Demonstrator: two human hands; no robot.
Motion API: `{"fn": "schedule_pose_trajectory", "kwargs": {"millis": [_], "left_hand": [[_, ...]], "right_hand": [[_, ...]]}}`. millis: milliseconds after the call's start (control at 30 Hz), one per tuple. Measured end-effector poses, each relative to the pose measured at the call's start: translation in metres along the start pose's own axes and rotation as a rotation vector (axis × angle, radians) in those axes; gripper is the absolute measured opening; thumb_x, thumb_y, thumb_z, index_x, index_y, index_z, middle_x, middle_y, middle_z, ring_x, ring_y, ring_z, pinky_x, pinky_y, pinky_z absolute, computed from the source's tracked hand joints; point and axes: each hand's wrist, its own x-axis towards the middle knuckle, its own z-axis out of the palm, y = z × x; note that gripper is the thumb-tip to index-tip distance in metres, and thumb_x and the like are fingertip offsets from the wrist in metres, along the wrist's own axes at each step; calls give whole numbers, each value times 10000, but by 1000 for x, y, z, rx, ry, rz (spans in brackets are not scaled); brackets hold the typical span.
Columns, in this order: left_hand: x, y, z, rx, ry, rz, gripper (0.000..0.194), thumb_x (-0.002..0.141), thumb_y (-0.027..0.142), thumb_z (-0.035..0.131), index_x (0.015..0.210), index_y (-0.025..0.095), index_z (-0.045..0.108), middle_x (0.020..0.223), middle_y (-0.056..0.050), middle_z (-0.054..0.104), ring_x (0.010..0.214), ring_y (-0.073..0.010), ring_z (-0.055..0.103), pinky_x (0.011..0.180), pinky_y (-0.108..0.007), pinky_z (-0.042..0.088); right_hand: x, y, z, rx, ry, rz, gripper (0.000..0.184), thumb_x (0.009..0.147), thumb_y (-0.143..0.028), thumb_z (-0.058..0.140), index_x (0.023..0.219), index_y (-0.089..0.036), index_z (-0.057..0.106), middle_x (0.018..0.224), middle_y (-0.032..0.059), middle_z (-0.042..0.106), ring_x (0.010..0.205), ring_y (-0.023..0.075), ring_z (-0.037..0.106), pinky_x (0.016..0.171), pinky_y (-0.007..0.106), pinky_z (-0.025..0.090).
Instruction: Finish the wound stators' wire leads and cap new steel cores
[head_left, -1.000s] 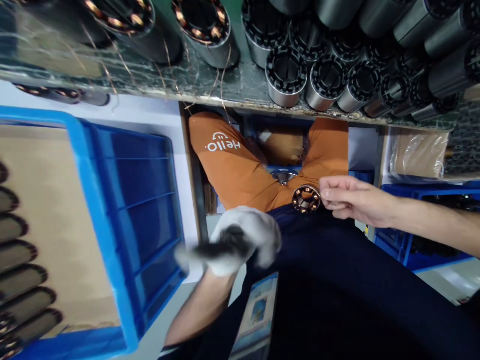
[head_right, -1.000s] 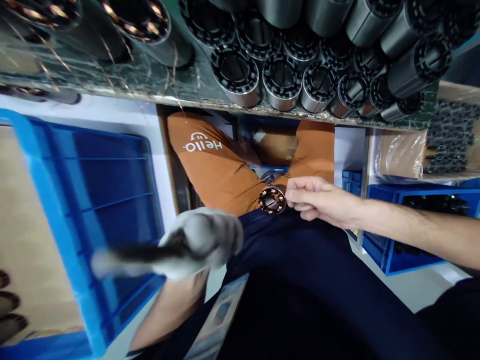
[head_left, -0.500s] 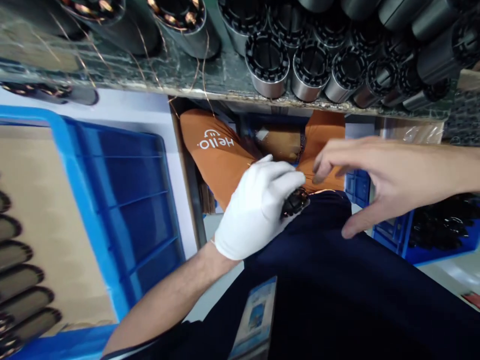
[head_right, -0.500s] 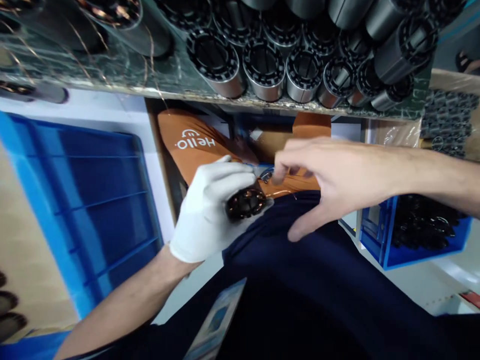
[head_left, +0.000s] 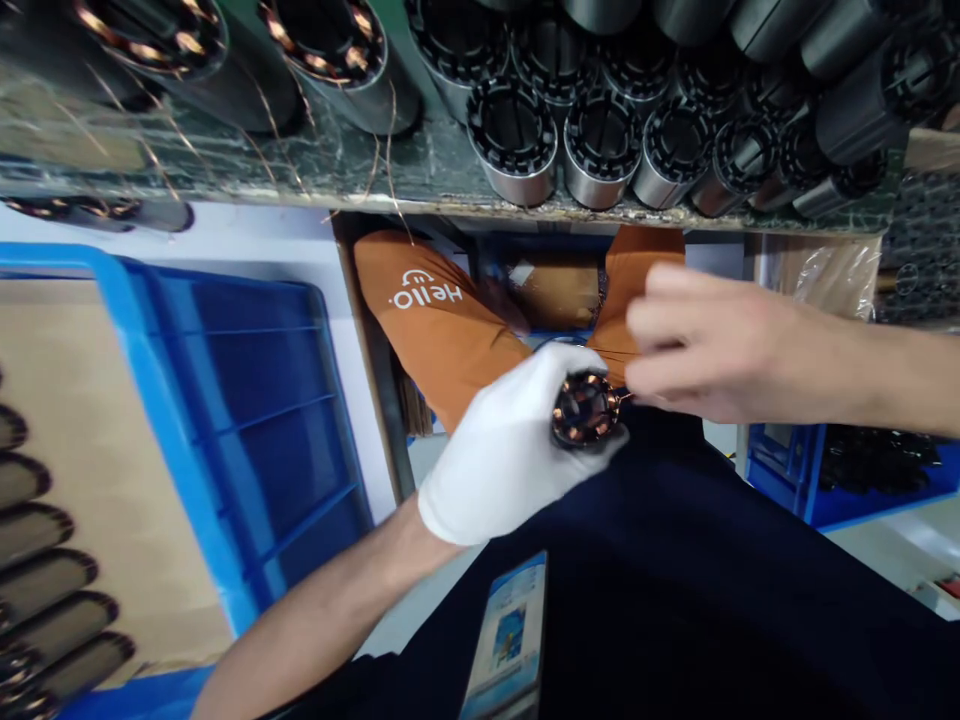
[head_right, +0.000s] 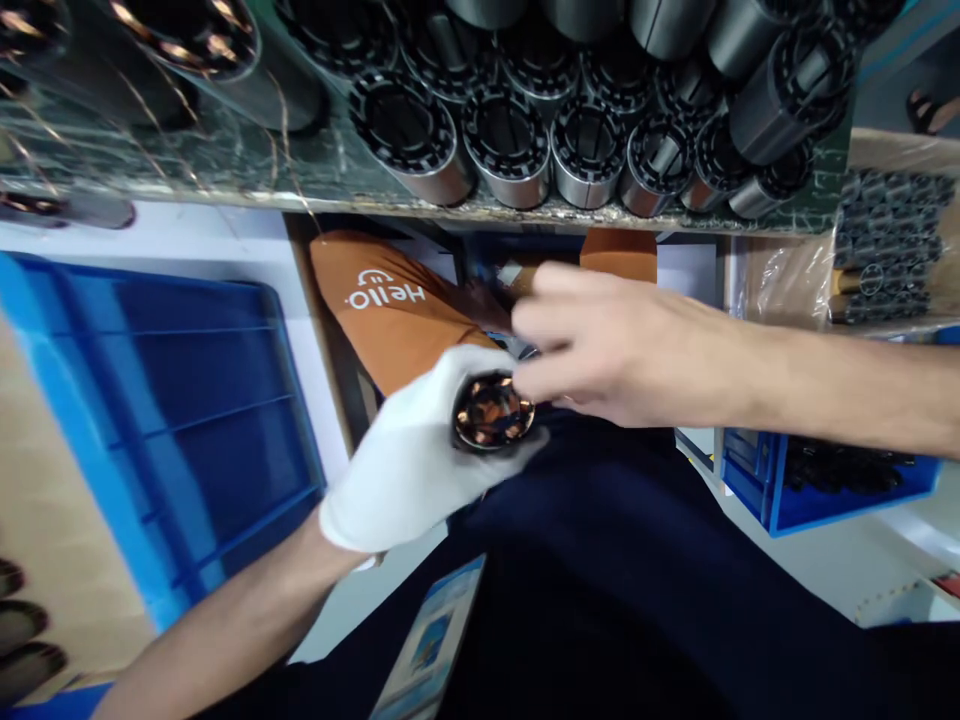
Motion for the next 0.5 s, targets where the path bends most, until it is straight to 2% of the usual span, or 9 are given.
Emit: {"fn": "schedule_pose_trajectory", "kwargs": {"millis": [33, 100, 167, 200, 233, 300, 333, 433, 500], "left_hand": [[1, 1, -1, 88, 77, 37, 189, 970, 312, 730, 1134, 218, 731, 1098, -82, 815, 967, -249, 770, 971, -420, 648], [5, 3, -5, 212, 152, 134, 82, 992, 299, 691, 1027, 232, 722, 948, -49, 784, 883, -238, 741, 1032, -459, 632], [9, 4, -7, 250, 152, 227, 110, 1006, 283, 659, 905, 247, 684, 743, 3, 677, 712, -208, 662, 968, -441, 645], [10, 4, -8, 263, 150, 263, 119, 999, 273, 666, 882, 251, 679, 715, 8, 658, 688, -207, 648, 948, -441, 651], [10, 4, -7, 270, 152, 292, 101, 984, 265, 683, 884, 256, 691, 739, -3, 686, 715, -218, 672, 953, -456, 656], [7, 3, -5, 233, 151, 252, 37, 937, 269, 740, 974, 266, 747, 906, -47, 796, 860, -262, 760, 1002, -496, 665], [5, 1, -3, 160, 118, 175, 118, 917, 277, 761, 1035, 269, 767, 973, -57, 825, 908, -277, 787, 994, -492, 675], [-1, -6, 3, -300, -113, -127, 205, 956, 363, 704, 1105, 262, 803, 922, -48, 835, 835, -285, 812, 835, -430, 710], [-6, -14, 5, -553, -207, -268, 247, 998, 428, 669, 1098, 267, 826, 920, -59, 846, 844, -310, 828, 813, -442, 724]], "right_hand": [[-3, 3, -3, 47, -38, 73, 284, 1017, -465, 830, 898, -256, 678, 952, 14, 615, 873, 211, 594, 758, 360, 501], [-9, 10, -2, 336, -203, 262, 425, 856, -558, 981, 1049, -257, 752, 1056, 32, 706, 935, 235, 687, 766, 355, 561], [-14, 17, 8, 732, -415, 405, 393, 903, -558, 929, 1046, -242, 745, 976, 18, 747, 853, 211, 725, 740, 338, 592], [-15, 19, 15, 899, -466, 435, 333, 977, -536, 851, 1005, -233, 716, 879, -5, 727, 779, 187, 710, 719, 325, 592], [-15, 19, 23, 991, -456, 430, 312, 1042, -512, 771, 958, -229, 670, 785, -34, 677, 705, 161, 668, 692, 308, 575], [-15, 16, 34, 850, -293, 307, 328, 1126, -449, 655, 889, -235, 581, 679, -82, 546, 621, 123, 551, 643, 270, 492], [-14, 13, 38, 683, -195, 231, 332, 1152, -400, 617, 869, -236, 562, 673, -85, 512, 624, 119, 510, 638, 266, 440], [-12, 2, 36, 116, -47, 13, 334, 1181, -186, 498, 878, -239, 628, 739, -41, 547, 732, 153, 499, 677, 323, 347], [-13, -4, 23, -184, -14, -85, 305, 1190, -164, 499, 1000, -257, 719, 824, -11, 617, 815, 186, 531, 713, 352, 359]]}}
